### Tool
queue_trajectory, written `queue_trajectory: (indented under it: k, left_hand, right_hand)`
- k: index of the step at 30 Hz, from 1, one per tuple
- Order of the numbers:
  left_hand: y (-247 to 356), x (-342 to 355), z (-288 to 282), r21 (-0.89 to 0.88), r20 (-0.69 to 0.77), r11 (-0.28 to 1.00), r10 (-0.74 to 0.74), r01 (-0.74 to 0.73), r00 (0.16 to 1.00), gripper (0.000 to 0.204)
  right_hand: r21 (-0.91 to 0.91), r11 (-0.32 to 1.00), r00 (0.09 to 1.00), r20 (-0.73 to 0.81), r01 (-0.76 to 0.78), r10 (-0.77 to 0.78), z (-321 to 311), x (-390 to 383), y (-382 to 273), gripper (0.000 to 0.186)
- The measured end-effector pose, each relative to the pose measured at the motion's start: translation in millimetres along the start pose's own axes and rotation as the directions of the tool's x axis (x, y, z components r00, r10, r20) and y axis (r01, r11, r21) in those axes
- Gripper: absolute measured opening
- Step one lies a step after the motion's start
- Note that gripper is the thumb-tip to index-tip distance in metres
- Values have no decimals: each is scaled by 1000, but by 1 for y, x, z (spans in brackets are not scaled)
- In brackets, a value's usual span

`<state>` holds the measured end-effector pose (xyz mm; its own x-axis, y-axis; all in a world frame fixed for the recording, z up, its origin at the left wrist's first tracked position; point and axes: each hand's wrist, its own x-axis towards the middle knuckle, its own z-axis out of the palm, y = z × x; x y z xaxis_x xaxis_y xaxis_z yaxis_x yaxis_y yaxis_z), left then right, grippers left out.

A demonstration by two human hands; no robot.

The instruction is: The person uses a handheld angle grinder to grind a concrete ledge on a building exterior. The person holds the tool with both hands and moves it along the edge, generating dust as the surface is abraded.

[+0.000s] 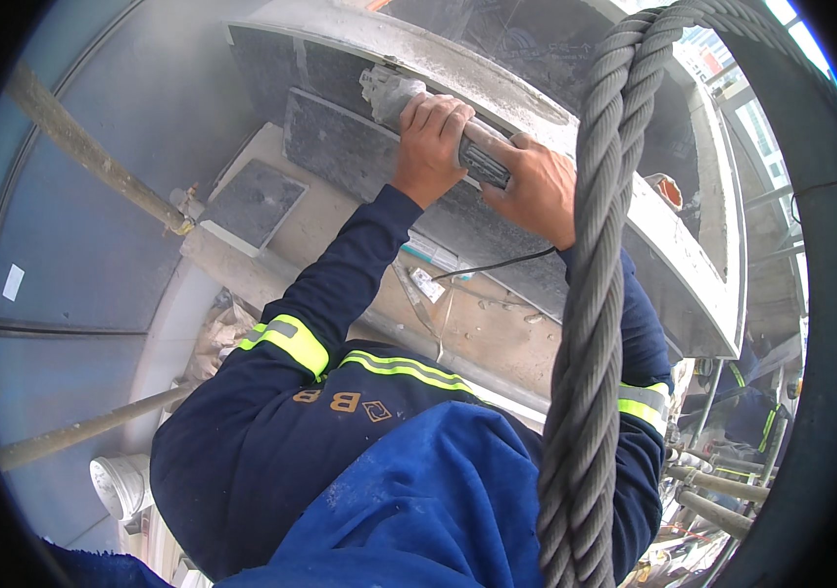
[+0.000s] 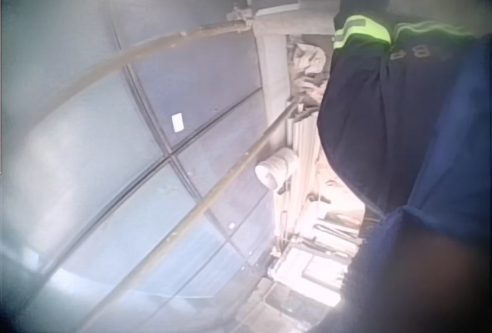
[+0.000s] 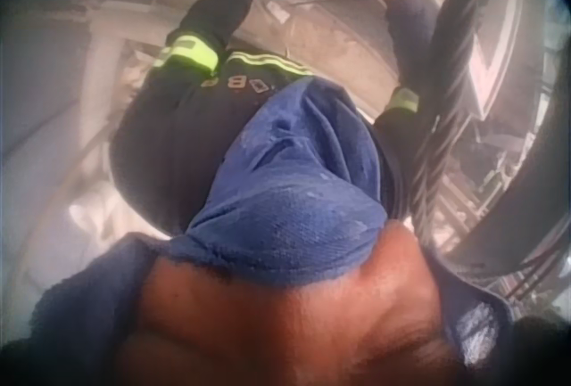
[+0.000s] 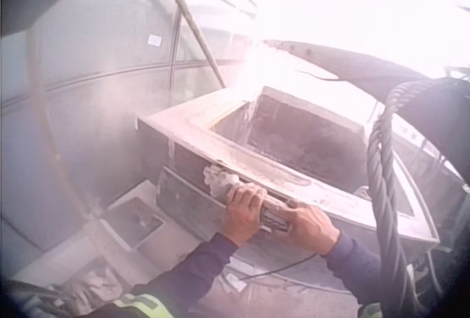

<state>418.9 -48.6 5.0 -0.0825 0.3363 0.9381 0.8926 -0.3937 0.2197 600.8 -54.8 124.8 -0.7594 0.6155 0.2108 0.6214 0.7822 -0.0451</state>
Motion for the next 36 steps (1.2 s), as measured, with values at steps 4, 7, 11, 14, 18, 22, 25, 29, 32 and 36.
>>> queue_trajectory:
  k: [4, 7, 11, 14, 18, 22, 25, 29, 32, 36]
  left_hand:
    - [-7, -2, 2, 8, -12, 1000, 8, -8, 1000, 44]
    - [-14, -2, 2, 17, -9, 1000, 18, -18, 1000, 47]
    - [-24, -4, 1, 4, 11, 1000, 8, -9, 1000, 58]
    - [-32, -5, 0, 6, 34, 1000, -6, 6, 999, 68]
    - [-37, -4, -2, -12, 56, 999, -31, 32, 998, 70]
    - [-41, -4, 0, -8, 48, 999, -32, 32, 998, 71]
    - [-34, -2, -7, -15, 93, 999, -45, 46, 995, 71]
    - [-18, -3, -4, -4, 78, 1000, -23, 23, 997, 74]
    - [-2, -3, -6, -11, 81, 1000, -17, 18, 997, 71]
    - [10, -3, -7, -31, 73, 999, -16, 18, 997, 63]
  right_hand:
    - [46, 997, 996, -64, 57, -54, 2, 4, -3, 58]
    - [50, 997, 996, -58, 64, -61, 10, 9, 2, 57]
    - [56, 995, 995, -63, 81, -78, 19, 19, 5, 57]
    - [60, 995, 996, -52, 80, -77, 22, 26, 2, 58]
    - [59, 994, 994, -63, 90, -87, 23, 33, -1, 59]
    - [25, 995, 994, -57, 93, -91, 28, 37, 3, 64]
    - [59, 996, 996, -54, 72, -69, 19, 32, -4, 66]
    - [5, 1000, 1000, -4, 19, -19, 6, 16, -6, 60]
    - [7, 1000, 1000, -13, 23, -23, -1, 2, -4, 60]
    - [9, 999, 999, -22, 33, -32, 0, -7, 5, 69]
